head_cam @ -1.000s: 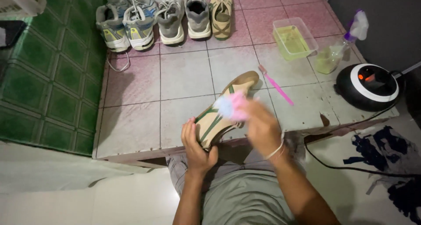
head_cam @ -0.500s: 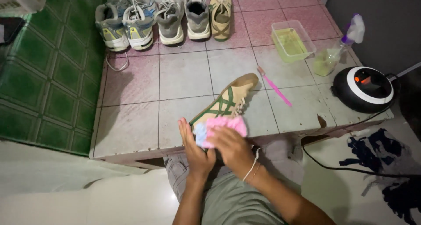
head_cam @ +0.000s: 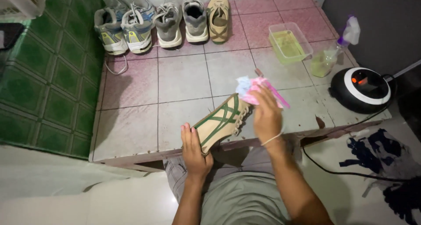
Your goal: The person wipes a beige and green sneaker with a pink and blue cloth. They hold the shoe in their left hand and scrub the upper and side panels with the cloth in their right hand, rotating the shoe to clean different areas.
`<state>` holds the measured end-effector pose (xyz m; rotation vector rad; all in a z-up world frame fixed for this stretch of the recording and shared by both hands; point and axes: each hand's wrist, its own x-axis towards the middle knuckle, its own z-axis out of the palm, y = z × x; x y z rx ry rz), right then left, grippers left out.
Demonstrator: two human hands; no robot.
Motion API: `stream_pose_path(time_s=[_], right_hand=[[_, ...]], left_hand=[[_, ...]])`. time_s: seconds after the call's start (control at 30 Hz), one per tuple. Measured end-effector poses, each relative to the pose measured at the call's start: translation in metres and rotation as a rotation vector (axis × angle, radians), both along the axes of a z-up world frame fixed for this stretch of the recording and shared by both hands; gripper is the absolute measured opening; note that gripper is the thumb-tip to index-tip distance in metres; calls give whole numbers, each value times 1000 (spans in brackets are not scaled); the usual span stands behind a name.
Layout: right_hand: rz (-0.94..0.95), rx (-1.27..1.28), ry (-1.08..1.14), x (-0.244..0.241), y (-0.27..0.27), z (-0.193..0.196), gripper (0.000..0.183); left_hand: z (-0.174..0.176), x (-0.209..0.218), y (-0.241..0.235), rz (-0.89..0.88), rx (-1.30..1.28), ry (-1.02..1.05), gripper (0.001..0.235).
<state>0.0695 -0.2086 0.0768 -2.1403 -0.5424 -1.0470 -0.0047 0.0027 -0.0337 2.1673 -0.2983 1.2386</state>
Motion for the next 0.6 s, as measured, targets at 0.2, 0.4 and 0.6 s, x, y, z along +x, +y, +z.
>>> stream_pose_path(time_s=[0.2, 0.4, 0.6], right_hand=[[52, -129, -123, -38, 69, -12, 25], [388, -190, 37, -90, 91, 0, 27], [282, 296, 129, -83, 52, 38, 25]], left_hand=[[10, 2, 1, -3, -14, -6, 61], [0, -8, -1, -3, -132, 137, 66], [3, -6, -4, 27, -107, 49, 67]])
